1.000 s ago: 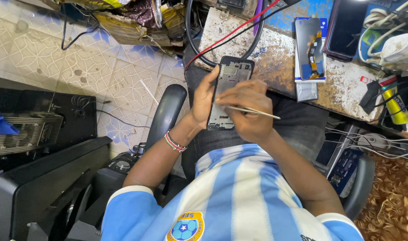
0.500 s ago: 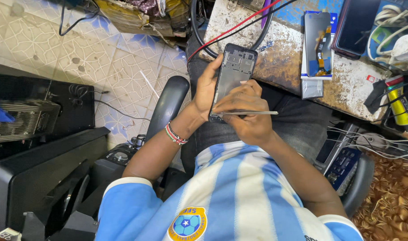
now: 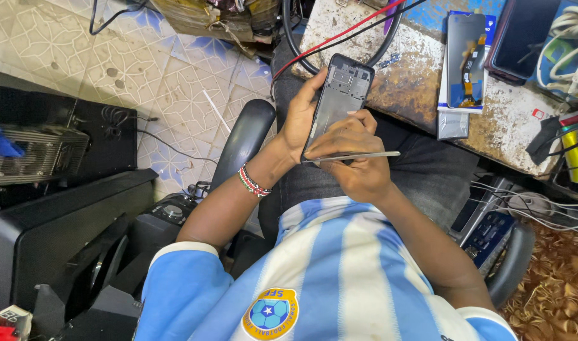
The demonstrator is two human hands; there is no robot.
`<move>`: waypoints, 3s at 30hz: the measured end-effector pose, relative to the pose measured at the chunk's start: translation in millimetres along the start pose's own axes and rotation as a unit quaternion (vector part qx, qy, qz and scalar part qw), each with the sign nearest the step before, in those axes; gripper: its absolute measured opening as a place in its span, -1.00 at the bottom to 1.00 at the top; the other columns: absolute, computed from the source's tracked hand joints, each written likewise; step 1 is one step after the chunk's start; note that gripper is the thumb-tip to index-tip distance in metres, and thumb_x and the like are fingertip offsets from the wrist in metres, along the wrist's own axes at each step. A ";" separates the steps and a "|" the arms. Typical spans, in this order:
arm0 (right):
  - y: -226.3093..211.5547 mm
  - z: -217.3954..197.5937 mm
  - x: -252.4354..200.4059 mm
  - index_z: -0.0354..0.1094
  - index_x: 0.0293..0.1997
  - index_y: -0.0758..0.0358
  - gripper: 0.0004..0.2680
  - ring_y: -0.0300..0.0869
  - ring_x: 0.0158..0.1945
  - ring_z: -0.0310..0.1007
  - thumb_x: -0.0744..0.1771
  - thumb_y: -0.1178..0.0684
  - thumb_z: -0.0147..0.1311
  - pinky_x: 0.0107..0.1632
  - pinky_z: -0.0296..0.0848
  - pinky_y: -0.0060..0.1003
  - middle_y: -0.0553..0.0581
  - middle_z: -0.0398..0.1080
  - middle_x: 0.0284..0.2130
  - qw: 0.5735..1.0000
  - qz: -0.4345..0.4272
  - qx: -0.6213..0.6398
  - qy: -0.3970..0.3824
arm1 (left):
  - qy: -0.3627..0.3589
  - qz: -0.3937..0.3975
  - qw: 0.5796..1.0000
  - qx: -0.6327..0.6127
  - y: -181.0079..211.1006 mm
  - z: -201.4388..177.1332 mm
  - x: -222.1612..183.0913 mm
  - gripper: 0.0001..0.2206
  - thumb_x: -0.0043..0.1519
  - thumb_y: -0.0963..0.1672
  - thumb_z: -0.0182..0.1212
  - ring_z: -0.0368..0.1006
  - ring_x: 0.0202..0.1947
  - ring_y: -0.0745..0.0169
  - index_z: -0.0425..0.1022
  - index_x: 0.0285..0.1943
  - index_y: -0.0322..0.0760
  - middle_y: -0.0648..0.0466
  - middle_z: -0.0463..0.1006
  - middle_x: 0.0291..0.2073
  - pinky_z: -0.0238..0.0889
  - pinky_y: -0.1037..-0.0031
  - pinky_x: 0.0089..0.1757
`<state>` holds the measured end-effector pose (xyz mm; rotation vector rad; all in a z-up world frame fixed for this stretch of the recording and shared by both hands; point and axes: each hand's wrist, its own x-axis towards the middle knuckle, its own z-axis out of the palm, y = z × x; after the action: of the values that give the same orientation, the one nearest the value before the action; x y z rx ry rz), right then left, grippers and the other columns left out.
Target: The person disassembles a phone by removing a battery and several internal components, then uses a thin tool to pry and separate a screen panel from the internal chassis.
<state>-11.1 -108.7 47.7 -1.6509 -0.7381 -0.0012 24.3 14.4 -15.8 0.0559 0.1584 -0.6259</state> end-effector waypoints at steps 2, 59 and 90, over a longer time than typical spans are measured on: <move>-2.0 -1.0 0.4 0.60 -0.25 0.29 -0.95 0.04 -0.31 0.53 0.30 0.27 0.26 0.09 0.29 -0.15 0.28 0.56 -0.37 1.000 -0.001 0.009 -0.008 | 0.004 0.003 1.000 -0.007 -1.8 1.3 0.0 -0.52 0.29 0.13 0.14 0.61 -0.10 0.08 0.60 -0.01 -0.33 -0.14 0.67 -0.14 0.42 0.29 0.07; 9.9 11.3 -8.8 0.61 -0.31 0.30 -0.96 -0.10 -0.34 0.43 0.25 0.23 0.35 -0.10 0.27 -0.27 0.22 0.56 -0.40 0.996 0.043 -0.012 0.075 | 0.068 -0.010 0.997 -0.045 -9.5 10.3 -6.1 -0.57 0.29 0.11 0.21 0.64 -0.14 0.07 0.62 -0.02 -0.30 -0.13 0.68 -0.14 0.43 0.27 0.06; 26.2 -2.8 -19.9 0.55 -0.31 0.03 -0.99 -0.20 -0.13 0.56 0.29 0.07 0.24 0.15 0.26 -0.21 -0.08 0.60 -0.28 0.991 -0.009 -0.119 -0.057 | -0.026 -0.012 0.999 0.015 -4.4 -88.8 43.2 -0.43 0.46 0.16 0.01 0.59 -0.14 -0.01 0.51 0.12 -0.47 -0.20 0.65 -0.10 0.42 0.33 -0.03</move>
<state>-13.7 -121.1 17.2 -1.8840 -0.8670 -0.0083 44.6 -5.2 -110.5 0.0671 0.0998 -0.6536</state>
